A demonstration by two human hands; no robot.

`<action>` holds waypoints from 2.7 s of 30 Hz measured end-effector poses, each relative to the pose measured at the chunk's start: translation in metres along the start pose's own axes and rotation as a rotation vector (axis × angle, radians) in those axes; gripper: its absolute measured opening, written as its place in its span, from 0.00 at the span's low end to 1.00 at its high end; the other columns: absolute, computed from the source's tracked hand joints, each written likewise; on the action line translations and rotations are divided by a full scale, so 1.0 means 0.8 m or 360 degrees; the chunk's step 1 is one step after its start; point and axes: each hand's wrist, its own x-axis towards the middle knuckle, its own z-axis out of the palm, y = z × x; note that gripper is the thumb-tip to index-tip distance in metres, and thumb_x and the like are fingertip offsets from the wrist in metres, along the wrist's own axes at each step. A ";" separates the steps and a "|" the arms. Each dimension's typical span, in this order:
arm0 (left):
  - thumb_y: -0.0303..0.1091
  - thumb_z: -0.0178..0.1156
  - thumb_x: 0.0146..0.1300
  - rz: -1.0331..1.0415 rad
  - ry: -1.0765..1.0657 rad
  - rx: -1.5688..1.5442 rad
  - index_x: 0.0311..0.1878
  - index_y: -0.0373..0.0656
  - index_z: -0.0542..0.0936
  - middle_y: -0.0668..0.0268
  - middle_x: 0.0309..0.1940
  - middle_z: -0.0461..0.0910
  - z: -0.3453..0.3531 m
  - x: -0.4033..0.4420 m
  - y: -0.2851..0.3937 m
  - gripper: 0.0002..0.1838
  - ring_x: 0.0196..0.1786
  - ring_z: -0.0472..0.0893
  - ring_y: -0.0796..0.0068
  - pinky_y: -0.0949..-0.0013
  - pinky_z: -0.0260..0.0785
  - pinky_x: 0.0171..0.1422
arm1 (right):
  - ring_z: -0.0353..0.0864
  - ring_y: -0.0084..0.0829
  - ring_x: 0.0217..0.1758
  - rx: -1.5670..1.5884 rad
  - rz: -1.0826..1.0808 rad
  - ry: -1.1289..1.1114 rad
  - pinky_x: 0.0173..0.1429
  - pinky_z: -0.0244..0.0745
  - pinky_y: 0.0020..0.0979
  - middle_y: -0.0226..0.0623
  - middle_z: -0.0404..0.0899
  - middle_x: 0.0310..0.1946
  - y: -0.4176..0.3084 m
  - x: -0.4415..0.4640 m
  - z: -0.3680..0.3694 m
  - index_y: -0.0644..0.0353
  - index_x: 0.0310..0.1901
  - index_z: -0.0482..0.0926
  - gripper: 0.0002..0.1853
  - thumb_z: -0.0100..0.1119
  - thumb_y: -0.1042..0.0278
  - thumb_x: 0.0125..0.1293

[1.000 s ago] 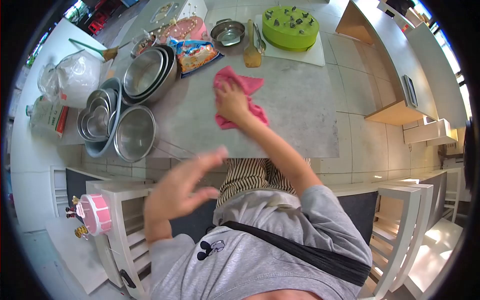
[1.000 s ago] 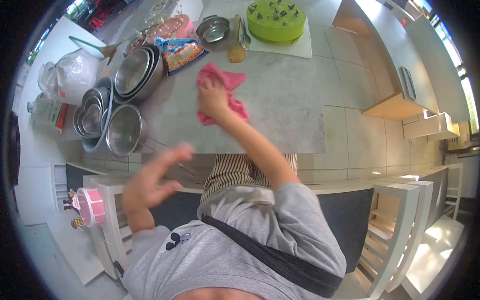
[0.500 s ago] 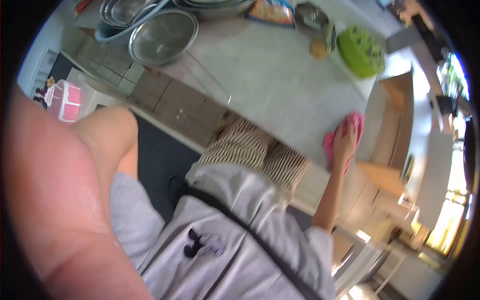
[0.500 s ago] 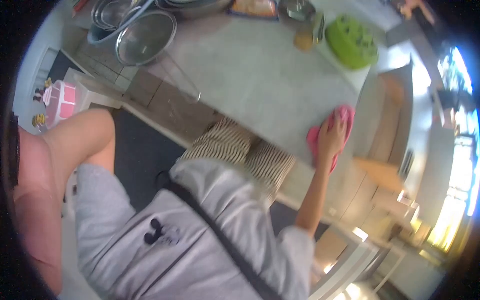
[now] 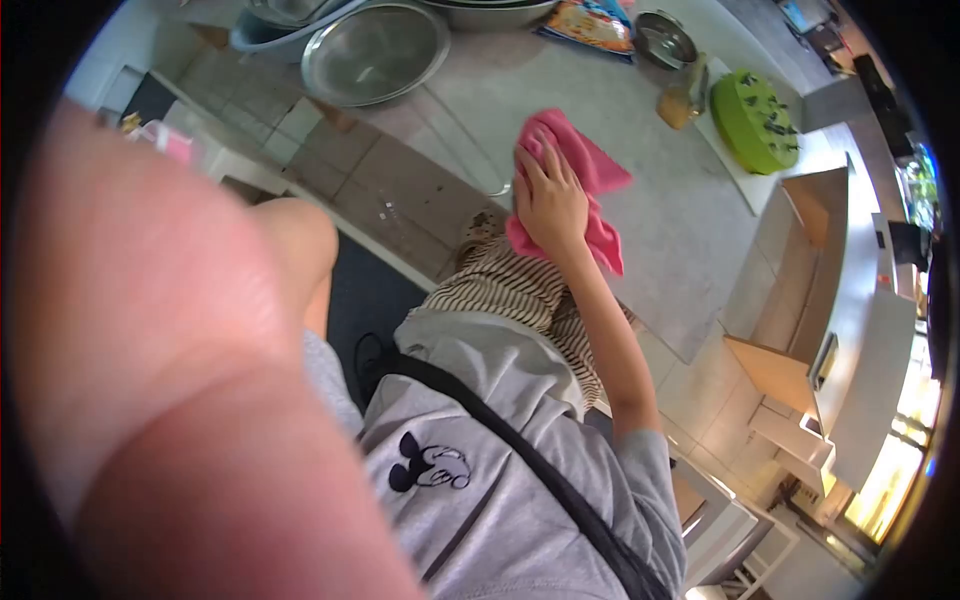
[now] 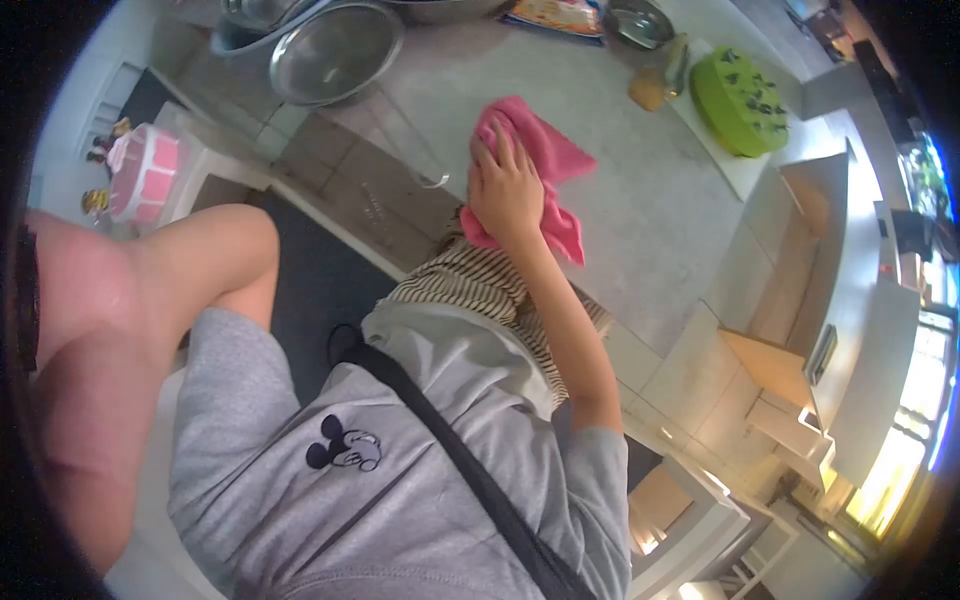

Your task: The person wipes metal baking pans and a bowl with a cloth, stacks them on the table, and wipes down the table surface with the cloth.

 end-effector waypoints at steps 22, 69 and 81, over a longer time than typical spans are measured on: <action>0.35 0.55 0.61 -0.2036 -0.1190 -0.2697 0.24 0.42 0.81 0.71 0.16 0.73 0.029 0.038 0.094 0.12 0.15 0.68 0.83 0.78 0.57 0.19 | 0.67 0.48 0.60 -0.0666 0.1083 0.0727 0.62 0.62 0.42 0.49 0.70 0.55 0.151 -0.142 -0.137 0.55 0.51 0.76 0.18 0.55 0.65 0.57; 0.41 0.54 0.59 -0.1239 -0.1764 0.1751 0.64 0.35 0.59 0.48 0.64 0.59 0.175 -0.378 -0.134 0.33 0.67 0.57 0.49 0.48 0.44 0.70 | 0.61 0.49 0.64 -0.0724 0.2149 0.0764 0.66 0.54 0.43 0.56 0.64 0.59 0.128 -0.464 -0.132 0.67 0.53 0.72 0.19 0.52 0.66 0.62; 0.35 0.54 0.55 -0.0797 -0.1571 0.0896 0.60 0.46 0.70 0.56 0.63 0.63 0.439 -0.494 -0.148 0.26 0.63 0.65 0.56 0.55 0.55 0.66 | 0.48 0.41 0.72 -0.1065 0.2493 0.0646 0.71 0.44 0.46 0.38 0.52 0.69 0.102 -0.572 -0.030 0.52 0.65 0.61 0.24 0.41 0.63 0.67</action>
